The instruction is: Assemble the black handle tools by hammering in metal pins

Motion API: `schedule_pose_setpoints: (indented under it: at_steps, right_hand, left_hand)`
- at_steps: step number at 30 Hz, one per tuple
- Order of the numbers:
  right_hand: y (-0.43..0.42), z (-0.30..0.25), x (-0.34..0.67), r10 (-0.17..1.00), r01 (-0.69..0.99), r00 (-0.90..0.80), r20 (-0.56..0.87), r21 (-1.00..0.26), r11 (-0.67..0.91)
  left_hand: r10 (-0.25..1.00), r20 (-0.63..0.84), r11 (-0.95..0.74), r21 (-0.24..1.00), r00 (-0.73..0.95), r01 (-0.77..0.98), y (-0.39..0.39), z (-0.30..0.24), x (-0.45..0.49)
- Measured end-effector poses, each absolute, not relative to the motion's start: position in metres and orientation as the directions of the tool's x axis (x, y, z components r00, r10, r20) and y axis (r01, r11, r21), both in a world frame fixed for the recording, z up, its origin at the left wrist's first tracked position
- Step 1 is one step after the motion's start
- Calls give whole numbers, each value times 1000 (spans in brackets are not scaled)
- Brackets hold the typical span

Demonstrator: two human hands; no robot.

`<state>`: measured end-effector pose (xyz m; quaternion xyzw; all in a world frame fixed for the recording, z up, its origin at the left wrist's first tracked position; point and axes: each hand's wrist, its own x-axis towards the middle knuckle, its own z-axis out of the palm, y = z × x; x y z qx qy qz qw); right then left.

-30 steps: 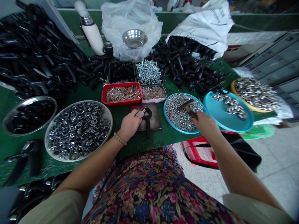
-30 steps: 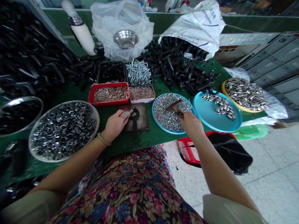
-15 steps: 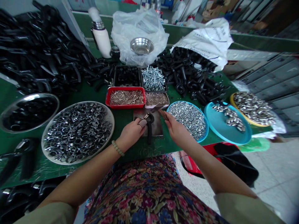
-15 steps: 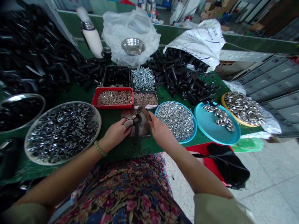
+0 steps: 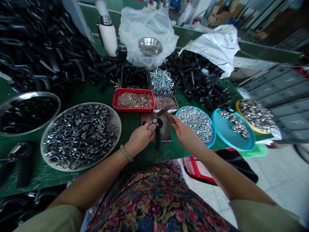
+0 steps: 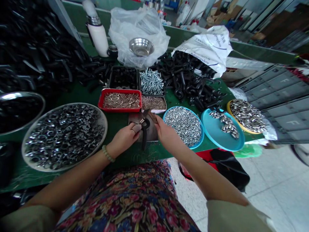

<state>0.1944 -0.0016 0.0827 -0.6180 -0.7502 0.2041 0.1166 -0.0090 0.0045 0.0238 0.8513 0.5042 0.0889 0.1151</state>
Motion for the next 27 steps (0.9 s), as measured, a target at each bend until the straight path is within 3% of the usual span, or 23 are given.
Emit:
schedule_pose_setpoints:
  at_steps: [2, 6, 10, 12, 15, 17, 20, 27]
  right_hand:
    - [1, 82, 194, 981, 879, -188, -41, -453, 150]
    - [0, 88, 193, 958, 895, -220, -184, -429, 123]
    - [-18, 93, 190, 974, 819, -225, 15, -539, 198]
    - [-26, 87, 188, 967, 825, -252, -44, -531, 190]
    - [-29, 76, 186, 944, 855, -282, -172, -492, 166]
    - [-28, 73, 187, 969, 833, -235, -80, -530, 158]
    - [-28, 76, 192, 994, 793, -79, 74, -600, 108]
    - [-36, 60, 220, 993, 712, 88, 75, -702, -10]
  left_hand:
    - [879, 45, -466, 288, 474, 837, 4, 22, -6]
    - [887, 43, -448, 328, 460, 832, -2, 24, -9]
    - [935, 132, -349, 519, 330, 781, 12, 43, -34]
    - [948, 243, -309, 560, 204, 769, 39, 57, -40]
    - [913, 306, -387, 450, 269, 805, 96, 68, -20]
    - [872, 226, -489, 340, 435, 803, 131, 67, 9]
    - [841, 98, -541, 204, 532, 816, 162, 60, 51]
    - [841, 70, -541, 137, 537, 830, 169, 50, 69]
